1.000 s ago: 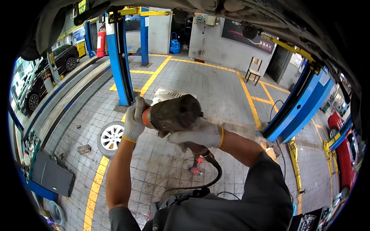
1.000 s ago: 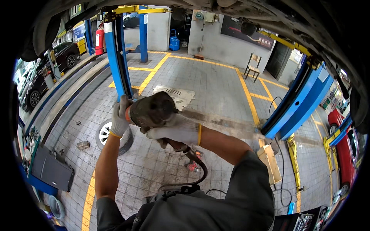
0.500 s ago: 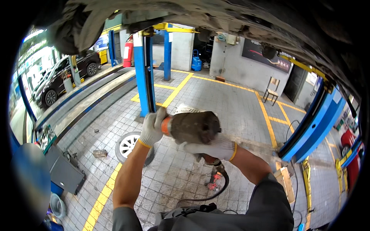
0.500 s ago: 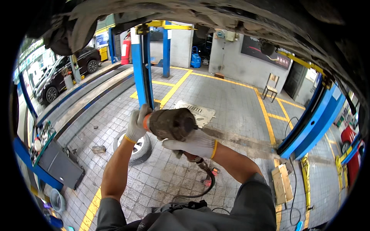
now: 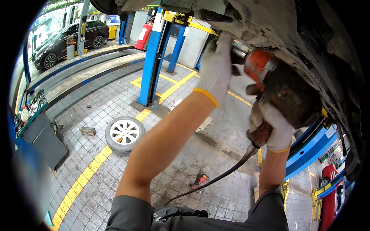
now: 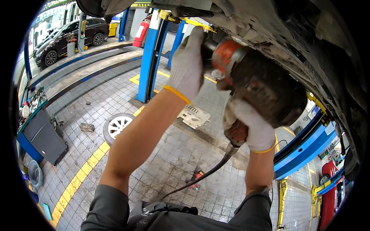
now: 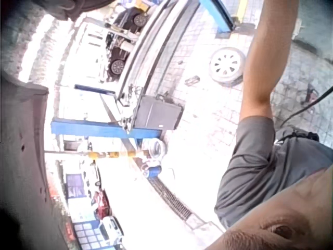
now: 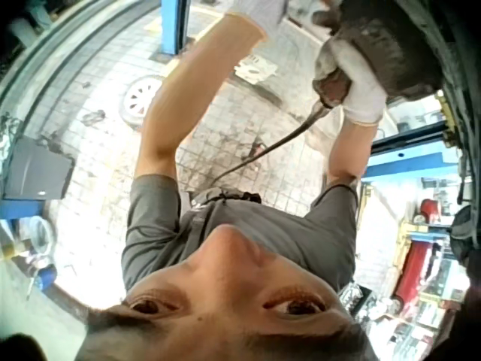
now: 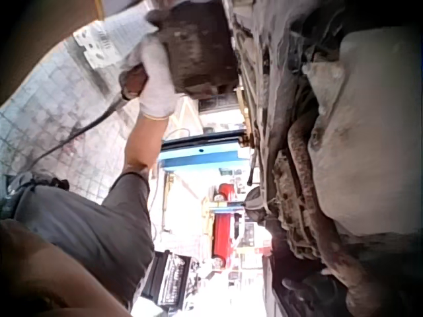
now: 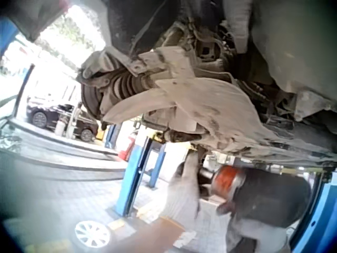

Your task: The person walks through a garage, discards a bottle, and selects a socket from a tool cart. They use an impact wrench to remove bolts from the underside of a car on a lift, then reattach components. The person repeatedly changes sockets and uses a cloth to clean parts during the process.

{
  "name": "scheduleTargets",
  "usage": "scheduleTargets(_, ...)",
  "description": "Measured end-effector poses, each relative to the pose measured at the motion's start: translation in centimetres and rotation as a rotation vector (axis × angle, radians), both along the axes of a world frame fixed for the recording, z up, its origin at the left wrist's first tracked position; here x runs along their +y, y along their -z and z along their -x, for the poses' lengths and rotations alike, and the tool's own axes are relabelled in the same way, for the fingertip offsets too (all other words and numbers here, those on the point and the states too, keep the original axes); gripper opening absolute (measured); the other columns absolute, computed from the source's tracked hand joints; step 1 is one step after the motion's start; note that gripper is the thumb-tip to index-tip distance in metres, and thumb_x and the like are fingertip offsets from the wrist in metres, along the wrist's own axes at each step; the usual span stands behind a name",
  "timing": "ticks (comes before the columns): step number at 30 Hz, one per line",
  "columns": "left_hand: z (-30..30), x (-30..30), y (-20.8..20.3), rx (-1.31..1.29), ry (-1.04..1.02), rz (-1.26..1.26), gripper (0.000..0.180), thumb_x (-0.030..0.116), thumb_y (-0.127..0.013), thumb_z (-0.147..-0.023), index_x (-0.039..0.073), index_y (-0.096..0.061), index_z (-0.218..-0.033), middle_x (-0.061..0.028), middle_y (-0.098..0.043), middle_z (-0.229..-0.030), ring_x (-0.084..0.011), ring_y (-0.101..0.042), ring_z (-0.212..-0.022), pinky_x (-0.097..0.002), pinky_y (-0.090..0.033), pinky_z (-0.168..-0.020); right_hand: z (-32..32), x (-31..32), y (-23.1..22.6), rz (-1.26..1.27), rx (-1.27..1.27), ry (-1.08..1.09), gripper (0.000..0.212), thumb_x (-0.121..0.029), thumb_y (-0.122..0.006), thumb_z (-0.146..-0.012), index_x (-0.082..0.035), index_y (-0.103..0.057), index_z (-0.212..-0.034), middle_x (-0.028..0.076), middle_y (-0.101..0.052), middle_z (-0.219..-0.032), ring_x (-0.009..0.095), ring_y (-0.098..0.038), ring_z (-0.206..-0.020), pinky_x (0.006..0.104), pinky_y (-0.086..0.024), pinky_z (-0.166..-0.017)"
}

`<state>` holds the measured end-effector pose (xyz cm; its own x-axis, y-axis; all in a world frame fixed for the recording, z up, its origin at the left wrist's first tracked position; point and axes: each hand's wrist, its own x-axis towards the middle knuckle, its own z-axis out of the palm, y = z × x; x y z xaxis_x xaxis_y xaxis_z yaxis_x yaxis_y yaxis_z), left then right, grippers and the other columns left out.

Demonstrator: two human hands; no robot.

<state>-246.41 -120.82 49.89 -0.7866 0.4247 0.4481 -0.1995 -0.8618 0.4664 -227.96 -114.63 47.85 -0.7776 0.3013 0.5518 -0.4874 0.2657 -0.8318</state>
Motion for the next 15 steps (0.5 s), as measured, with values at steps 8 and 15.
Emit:
scheduleTargets(8, 1.0, -0.3, -2.7, 0.105, 0.333, -0.259, 0.041, 0.040, -0.069, -0.104, 0.002, -0.067, -0.121, -0.0100, -0.072, -0.107, -0.0193, -0.070, -0.094, -0.0351, -0.060, -0.078, 3.3, -2.0, -4.0, 0.021, 0.073, 0.117, 0.023, -0.017, -0.070, -0.096, 0.000, -0.066, -0.110, 0.008, -0.062, -0.071, 0.019, -0.058, -0.057, 0.0329, -0.049, -0.054)
scheduleTargets(15, 3.3, 0.1, -3.2, 0.122, 0.372, -0.325, 0.037, 0.035, -0.062, -0.108, 0.002, -0.066, -0.122, -0.0107, -0.072, -0.114, -0.0204, -0.070, -0.100, -0.0343, -0.058, -0.089, 5.1, -1.6, -4.8, 0.029, 0.004, 0.059, 0.025, -0.016, -0.065, -0.100, 0.000, -0.062, -0.119, 0.012, -0.069, -0.093, 0.016, -0.055, -0.062, 0.0319, -0.049, -0.057)
